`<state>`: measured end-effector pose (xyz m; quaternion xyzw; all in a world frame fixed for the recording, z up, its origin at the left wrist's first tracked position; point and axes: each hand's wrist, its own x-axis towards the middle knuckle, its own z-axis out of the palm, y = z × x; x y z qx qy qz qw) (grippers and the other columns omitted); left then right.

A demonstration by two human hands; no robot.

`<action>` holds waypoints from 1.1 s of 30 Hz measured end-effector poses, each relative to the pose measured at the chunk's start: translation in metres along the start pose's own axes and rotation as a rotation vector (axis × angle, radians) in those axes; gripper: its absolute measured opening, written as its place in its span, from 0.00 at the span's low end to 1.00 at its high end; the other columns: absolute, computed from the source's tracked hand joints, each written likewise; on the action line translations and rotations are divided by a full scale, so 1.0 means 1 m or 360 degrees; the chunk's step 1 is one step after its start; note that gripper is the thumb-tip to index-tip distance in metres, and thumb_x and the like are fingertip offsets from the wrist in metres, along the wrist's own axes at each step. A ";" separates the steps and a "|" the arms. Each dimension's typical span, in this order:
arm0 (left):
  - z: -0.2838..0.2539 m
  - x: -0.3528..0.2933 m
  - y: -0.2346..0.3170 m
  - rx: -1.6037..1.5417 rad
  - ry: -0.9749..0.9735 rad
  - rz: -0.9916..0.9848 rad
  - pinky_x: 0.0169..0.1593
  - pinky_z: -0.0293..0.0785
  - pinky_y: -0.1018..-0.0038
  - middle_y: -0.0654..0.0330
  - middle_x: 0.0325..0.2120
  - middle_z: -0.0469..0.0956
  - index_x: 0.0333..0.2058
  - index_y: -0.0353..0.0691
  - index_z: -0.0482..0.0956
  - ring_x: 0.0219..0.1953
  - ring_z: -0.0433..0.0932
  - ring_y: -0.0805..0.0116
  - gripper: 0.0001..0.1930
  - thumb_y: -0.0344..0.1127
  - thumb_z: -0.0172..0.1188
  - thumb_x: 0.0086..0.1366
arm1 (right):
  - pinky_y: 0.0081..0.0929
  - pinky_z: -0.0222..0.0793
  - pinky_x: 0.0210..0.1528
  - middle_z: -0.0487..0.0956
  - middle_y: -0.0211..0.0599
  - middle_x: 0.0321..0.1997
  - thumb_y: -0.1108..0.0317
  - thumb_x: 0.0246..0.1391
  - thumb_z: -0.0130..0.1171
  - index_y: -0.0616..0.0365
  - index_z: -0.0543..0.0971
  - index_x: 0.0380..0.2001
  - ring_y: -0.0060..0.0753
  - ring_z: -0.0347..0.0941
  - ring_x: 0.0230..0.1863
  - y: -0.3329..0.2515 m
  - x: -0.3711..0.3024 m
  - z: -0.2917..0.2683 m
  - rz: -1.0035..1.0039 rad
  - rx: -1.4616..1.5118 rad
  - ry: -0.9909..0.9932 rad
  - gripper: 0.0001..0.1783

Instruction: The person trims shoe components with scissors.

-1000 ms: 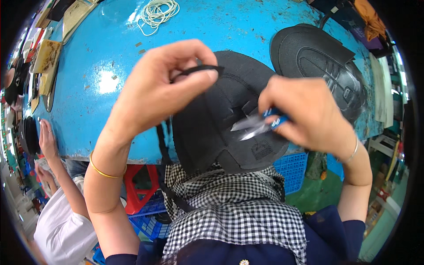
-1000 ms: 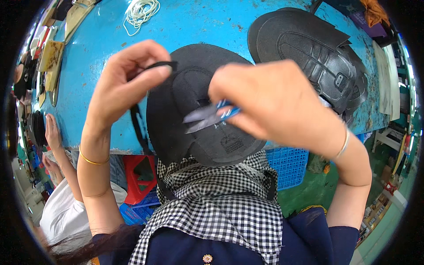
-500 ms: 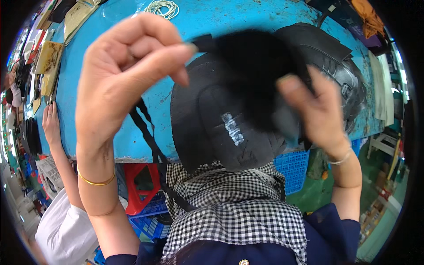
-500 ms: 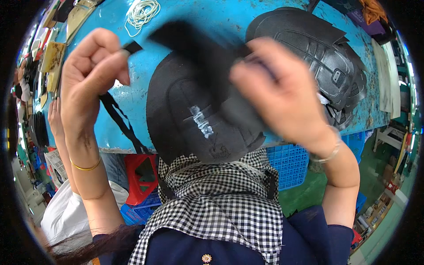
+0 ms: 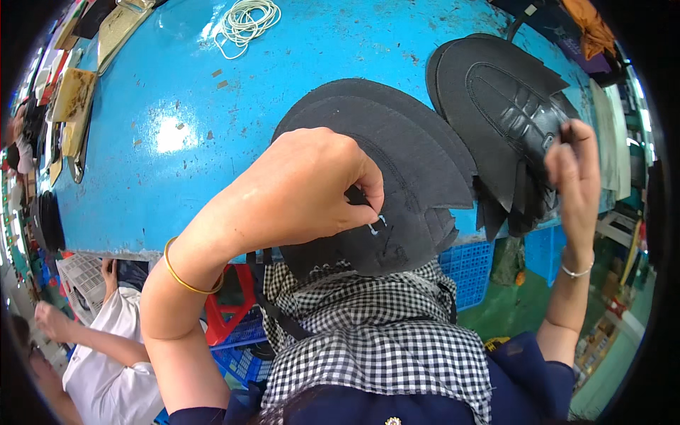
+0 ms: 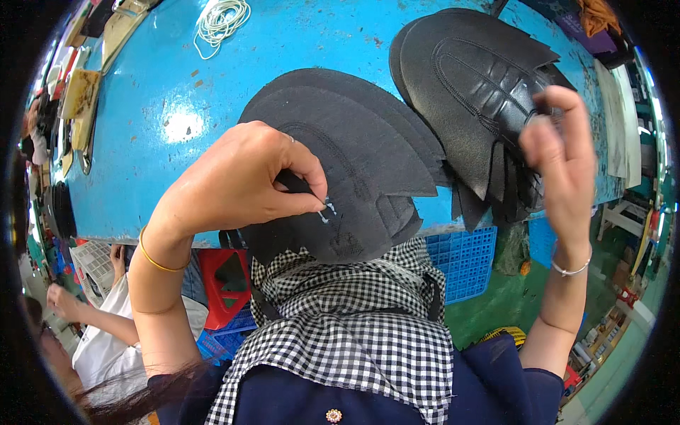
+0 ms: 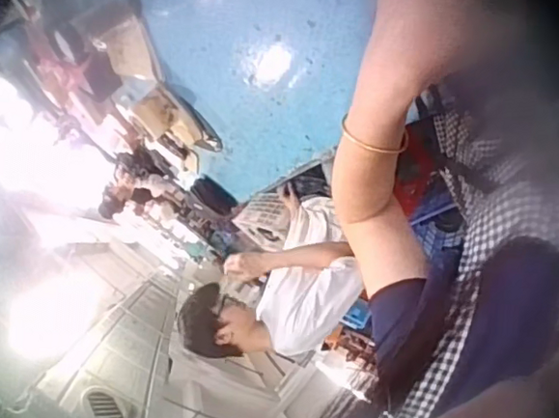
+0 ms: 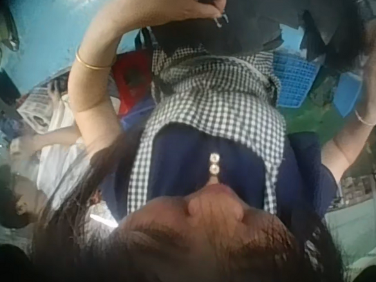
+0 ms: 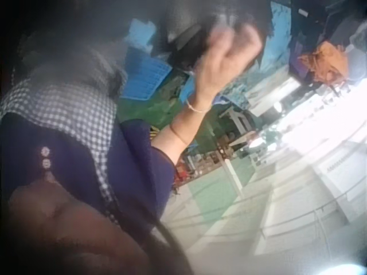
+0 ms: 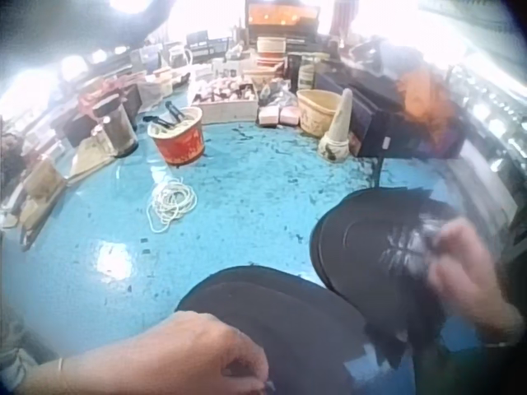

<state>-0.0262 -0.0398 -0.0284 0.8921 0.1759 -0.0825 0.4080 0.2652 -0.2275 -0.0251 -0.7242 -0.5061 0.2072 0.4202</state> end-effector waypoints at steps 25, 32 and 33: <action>-0.008 -0.008 -0.015 0.0065 0.0321 0.0086 0.24 0.65 0.71 0.58 0.15 0.72 0.30 0.41 0.83 0.18 0.71 0.65 0.07 0.34 0.70 0.53 | 0.31 0.68 0.22 0.72 0.29 0.21 0.66 0.46 0.63 0.50 0.73 0.33 0.33 0.75 0.26 -0.055 0.036 0.097 -0.1288 -0.0859 -0.1026 0.11; -0.006 -0.008 -0.020 -0.0043 0.0294 0.0111 0.24 0.65 0.71 0.59 0.17 0.73 0.31 0.40 0.82 0.18 0.70 0.67 0.06 0.32 0.69 0.54 | 0.38 0.70 0.30 0.78 0.36 0.25 0.52 0.59 0.59 0.56 0.73 0.35 0.43 0.78 0.30 -0.060 0.046 0.095 -0.0915 -0.0664 -0.1115 0.18; -0.005 -0.008 -0.020 -0.0052 0.0322 0.0137 0.24 0.65 0.72 0.59 0.17 0.73 0.31 0.40 0.82 0.18 0.69 0.67 0.06 0.32 0.68 0.55 | 0.36 0.70 0.28 0.77 0.36 0.24 0.52 0.59 0.60 0.55 0.73 0.35 0.42 0.78 0.28 -0.059 0.046 0.101 -0.1008 -0.0657 -0.1078 0.17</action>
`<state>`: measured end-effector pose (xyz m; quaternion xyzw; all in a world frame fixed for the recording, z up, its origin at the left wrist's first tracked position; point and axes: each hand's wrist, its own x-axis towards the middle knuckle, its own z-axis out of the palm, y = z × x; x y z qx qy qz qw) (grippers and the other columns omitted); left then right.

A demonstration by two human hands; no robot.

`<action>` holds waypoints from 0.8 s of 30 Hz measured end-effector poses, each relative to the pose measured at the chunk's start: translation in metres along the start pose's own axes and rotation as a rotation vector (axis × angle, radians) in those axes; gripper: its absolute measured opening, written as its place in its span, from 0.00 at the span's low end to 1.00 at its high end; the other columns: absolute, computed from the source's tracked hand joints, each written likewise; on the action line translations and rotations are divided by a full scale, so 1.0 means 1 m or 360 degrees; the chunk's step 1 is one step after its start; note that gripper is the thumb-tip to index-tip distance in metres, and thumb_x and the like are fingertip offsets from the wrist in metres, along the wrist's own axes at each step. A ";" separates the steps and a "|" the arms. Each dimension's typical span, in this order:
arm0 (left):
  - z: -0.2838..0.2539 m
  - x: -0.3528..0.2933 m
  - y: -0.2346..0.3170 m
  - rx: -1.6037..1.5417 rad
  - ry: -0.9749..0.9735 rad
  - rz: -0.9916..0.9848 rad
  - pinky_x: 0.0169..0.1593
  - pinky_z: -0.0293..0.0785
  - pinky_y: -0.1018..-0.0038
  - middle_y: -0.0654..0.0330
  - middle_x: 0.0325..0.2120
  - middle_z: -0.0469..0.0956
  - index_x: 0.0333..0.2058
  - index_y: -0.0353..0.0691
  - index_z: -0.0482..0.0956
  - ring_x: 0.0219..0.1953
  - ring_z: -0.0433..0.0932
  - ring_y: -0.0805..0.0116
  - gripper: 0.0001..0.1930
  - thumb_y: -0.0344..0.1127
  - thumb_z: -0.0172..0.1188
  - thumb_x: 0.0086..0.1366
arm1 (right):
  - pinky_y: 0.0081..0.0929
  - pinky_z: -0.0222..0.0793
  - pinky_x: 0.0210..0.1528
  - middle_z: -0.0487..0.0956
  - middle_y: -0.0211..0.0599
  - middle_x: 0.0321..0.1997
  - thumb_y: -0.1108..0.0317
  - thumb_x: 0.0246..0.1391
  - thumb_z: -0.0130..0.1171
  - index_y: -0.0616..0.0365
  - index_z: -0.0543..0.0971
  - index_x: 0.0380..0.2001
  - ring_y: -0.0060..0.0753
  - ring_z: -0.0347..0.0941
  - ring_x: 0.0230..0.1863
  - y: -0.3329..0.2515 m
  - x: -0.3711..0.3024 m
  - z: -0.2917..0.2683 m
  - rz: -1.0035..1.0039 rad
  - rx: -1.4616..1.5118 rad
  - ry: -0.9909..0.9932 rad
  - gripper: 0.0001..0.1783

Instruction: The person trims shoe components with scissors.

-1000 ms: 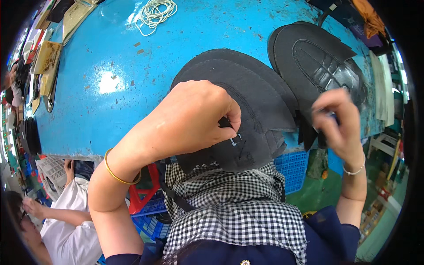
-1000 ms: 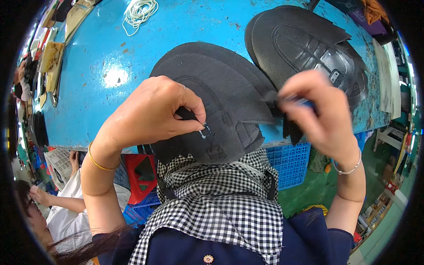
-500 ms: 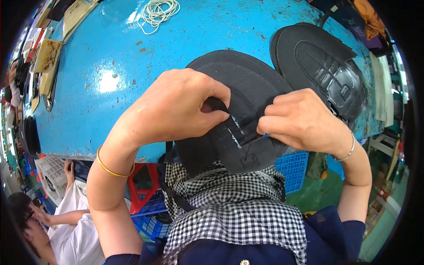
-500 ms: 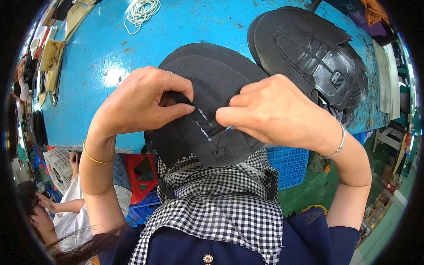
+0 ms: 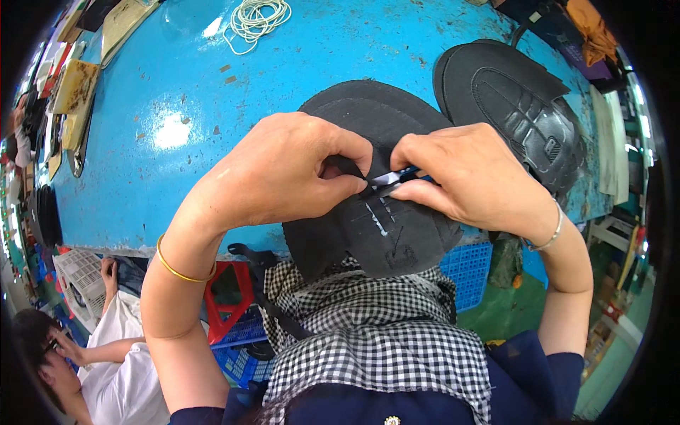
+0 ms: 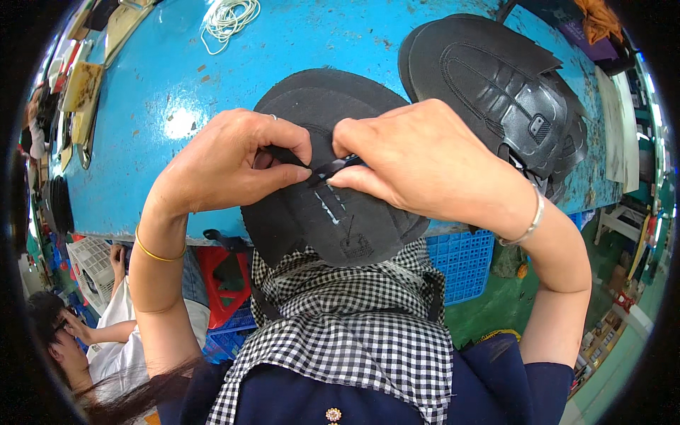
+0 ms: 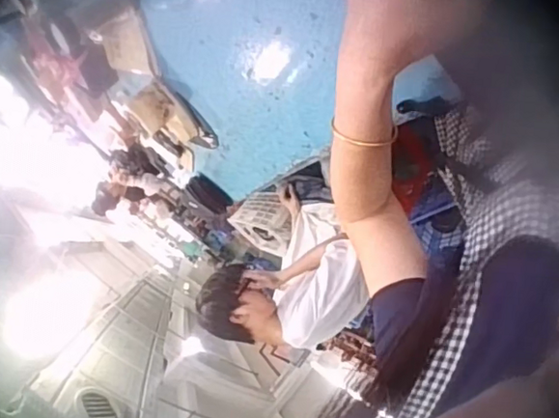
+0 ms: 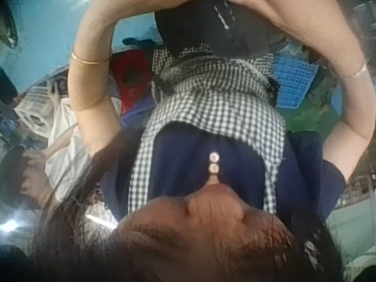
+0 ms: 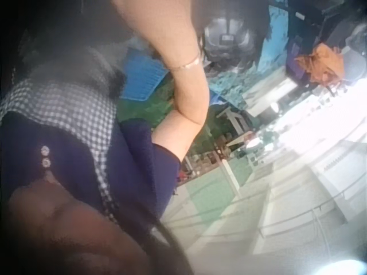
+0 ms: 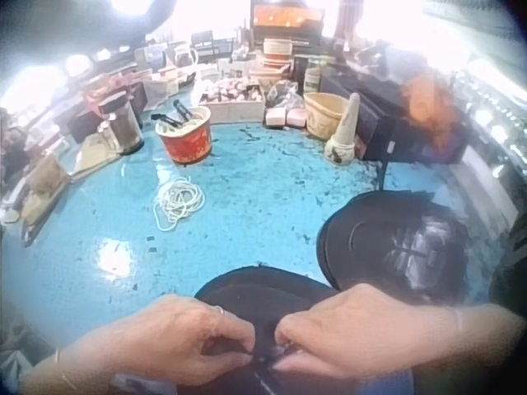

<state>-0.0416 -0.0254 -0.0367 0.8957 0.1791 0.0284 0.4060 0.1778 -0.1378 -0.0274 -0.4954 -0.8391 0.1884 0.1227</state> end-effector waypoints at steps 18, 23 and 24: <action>-0.008 -0.019 -0.007 -0.0880 0.0404 -0.0277 0.28 0.67 0.83 0.63 0.22 0.81 0.42 0.32 0.84 0.23 0.72 0.81 0.11 0.33 0.57 0.70 | 0.16 0.62 0.15 0.83 0.62 0.42 0.70 0.49 0.58 0.65 0.79 0.33 0.16 0.64 0.14 -0.073 -0.015 0.060 -0.0150 -0.1023 0.0270 0.10; -0.013 -0.042 -0.005 -0.1044 0.0828 -0.0221 0.25 0.63 0.83 0.62 0.22 0.79 0.41 0.38 0.77 0.20 0.69 0.81 0.07 0.35 0.55 0.72 | 0.16 0.61 0.14 0.83 0.64 0.40 0.70 0.50 0.58 0.65 0.80 0.32 0.16 0.64 0.13 -0.072 -0.009 0.059 -0.0156 -0.0967 0.0348 0.09; -0.013 -0.045 -0.004 -0.1056 0.0887 -0.0232 0.24 0.61 0.83 0.63 0.21 0.78 0.39 0.42 0.72 0.19 0.68 0.81 0.04 0.35 0.55 0.72 | 0.16 0.62 0.14 0.83 0.64 0.40 0.70 0.49 0.59 0.65 0.79 0.32 0.16 0.65 0.13 -0.074 -0.007 0.061 -0.0131 -0.0975 0.0354 0.09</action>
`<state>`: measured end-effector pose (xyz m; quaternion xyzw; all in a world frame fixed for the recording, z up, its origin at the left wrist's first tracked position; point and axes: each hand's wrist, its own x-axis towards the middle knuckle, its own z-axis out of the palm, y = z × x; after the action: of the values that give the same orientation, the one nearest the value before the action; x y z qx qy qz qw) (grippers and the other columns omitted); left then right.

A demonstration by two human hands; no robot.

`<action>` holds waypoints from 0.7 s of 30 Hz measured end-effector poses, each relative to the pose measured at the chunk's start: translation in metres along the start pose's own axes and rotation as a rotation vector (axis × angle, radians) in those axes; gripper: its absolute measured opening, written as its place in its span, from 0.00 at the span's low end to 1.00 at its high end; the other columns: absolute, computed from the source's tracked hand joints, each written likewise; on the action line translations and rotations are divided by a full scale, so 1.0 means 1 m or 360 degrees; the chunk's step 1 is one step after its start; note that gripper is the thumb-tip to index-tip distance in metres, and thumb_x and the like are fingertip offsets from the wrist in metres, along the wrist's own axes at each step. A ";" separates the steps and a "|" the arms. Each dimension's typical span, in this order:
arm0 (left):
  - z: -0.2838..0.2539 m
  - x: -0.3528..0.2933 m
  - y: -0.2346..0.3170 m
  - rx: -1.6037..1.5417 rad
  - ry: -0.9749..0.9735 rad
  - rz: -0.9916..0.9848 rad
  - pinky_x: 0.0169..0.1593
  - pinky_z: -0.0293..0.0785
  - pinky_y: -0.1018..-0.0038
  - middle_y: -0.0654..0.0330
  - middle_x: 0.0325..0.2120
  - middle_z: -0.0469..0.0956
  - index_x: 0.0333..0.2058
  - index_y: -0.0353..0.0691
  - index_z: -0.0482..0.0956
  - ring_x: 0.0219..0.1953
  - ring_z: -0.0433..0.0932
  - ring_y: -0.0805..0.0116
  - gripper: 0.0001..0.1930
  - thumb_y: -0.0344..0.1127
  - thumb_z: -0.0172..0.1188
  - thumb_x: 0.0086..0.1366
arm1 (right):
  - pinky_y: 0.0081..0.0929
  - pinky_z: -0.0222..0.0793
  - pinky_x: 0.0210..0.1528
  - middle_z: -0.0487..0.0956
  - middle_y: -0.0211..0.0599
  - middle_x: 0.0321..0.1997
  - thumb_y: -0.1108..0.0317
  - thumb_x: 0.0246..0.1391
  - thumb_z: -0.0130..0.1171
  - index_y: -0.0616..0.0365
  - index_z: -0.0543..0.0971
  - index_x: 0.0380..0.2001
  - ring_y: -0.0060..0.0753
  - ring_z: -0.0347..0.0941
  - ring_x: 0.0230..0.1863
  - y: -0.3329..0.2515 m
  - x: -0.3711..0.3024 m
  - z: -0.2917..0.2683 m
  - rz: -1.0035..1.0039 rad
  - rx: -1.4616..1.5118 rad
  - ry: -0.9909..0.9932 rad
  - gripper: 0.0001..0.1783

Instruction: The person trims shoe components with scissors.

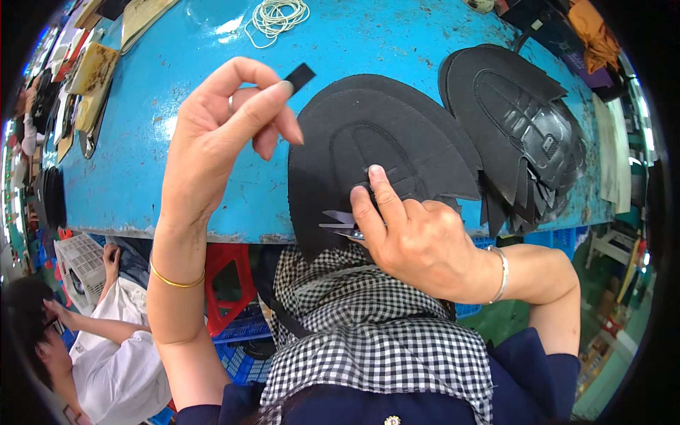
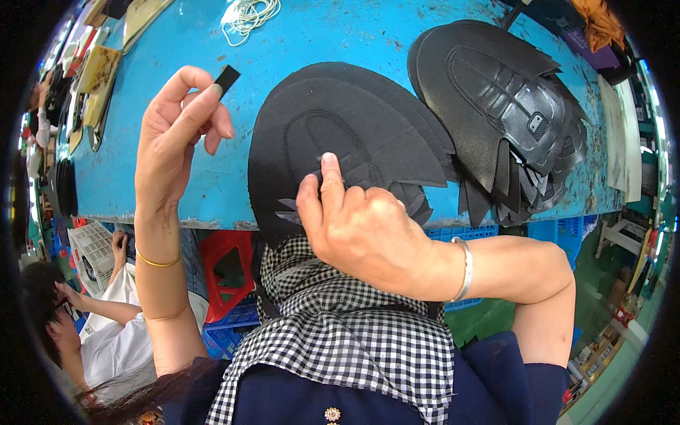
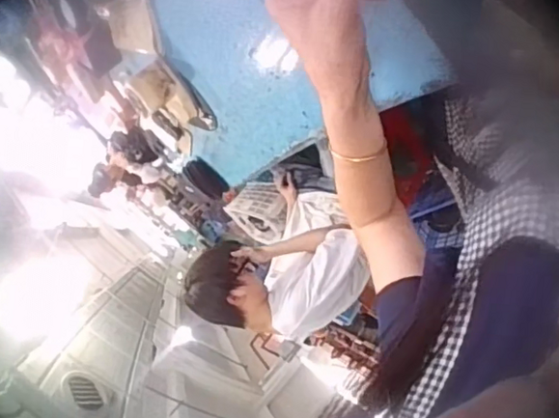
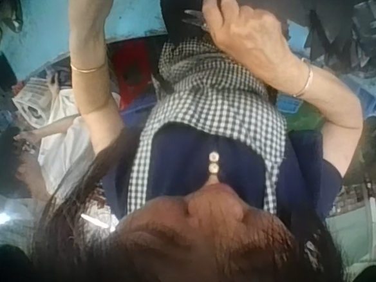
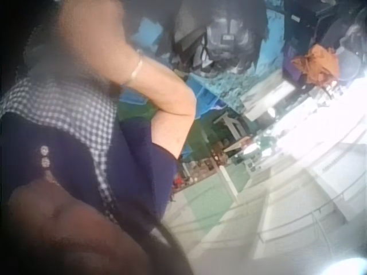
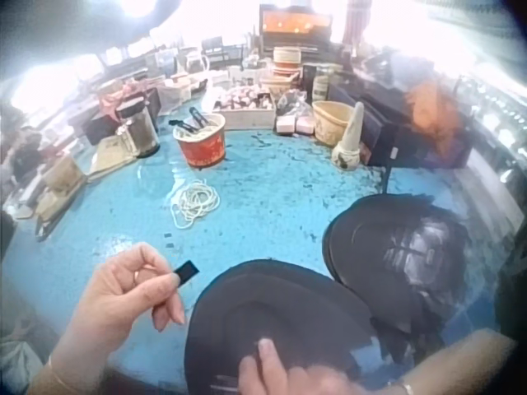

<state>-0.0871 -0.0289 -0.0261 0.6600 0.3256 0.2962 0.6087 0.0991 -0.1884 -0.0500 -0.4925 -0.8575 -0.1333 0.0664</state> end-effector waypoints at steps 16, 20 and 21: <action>-0.008 -0.023 0.009 -0.0209 0.0113 0.0050 0.26 0.64 0.83 0.60 0.21 0.79 0.38 0.37 0.76 0.20 0.70 0.79 0.04 0.31 0.58 0.70 | 0.20 0.64 0.13 0.84 0.61 0.38 0.69 0.47 0.59 0.65 0.79 0.34 0.20 0.69 0.14 -0.008 0.010 0.002 0.0182 -0.0060 0.0068 0.11; -0.013 -0.027 0.010 -0.0101 0.0053 -0.0030 0.25 0.66 0.84 0.61 0.22 0.80 0.37 0.35 0.78 0.21 0.74 0.80 0.03 0.28 0.60 0.67 | 0.33 0.73 0.27 0.80 0.40 0.25 0.63 0.56 0.63 0.59 0.78 0.39 0.44 0.78 0.23 0.053 0.006 -0.015 0.0849 0.1416 0.0359 0.12; -0.013 -0.028 0.013 -0.0025 0.0003 -0.0115 0.24 0.67 0.84 0.61 0.22 0.80 0.36 0.35 0.79 0.21 0.75 0.81 0.03 0.27 0.61 0.65 | 0.30 0.73 0.33 0.80 0.40 0.29 0.63 0.58 0.62 0.60 0.79 0.41 0.35 0.79 0.29 0.068 -0.004 -0.033 0.1142 0.1346 0.0342 0.13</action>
<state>-0.1134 -0.0437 -0.0117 0.6426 0.3476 0.2773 0.6239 0.1592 -0.1681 -0.0086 -0.6673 -0.6034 0.2035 0.3862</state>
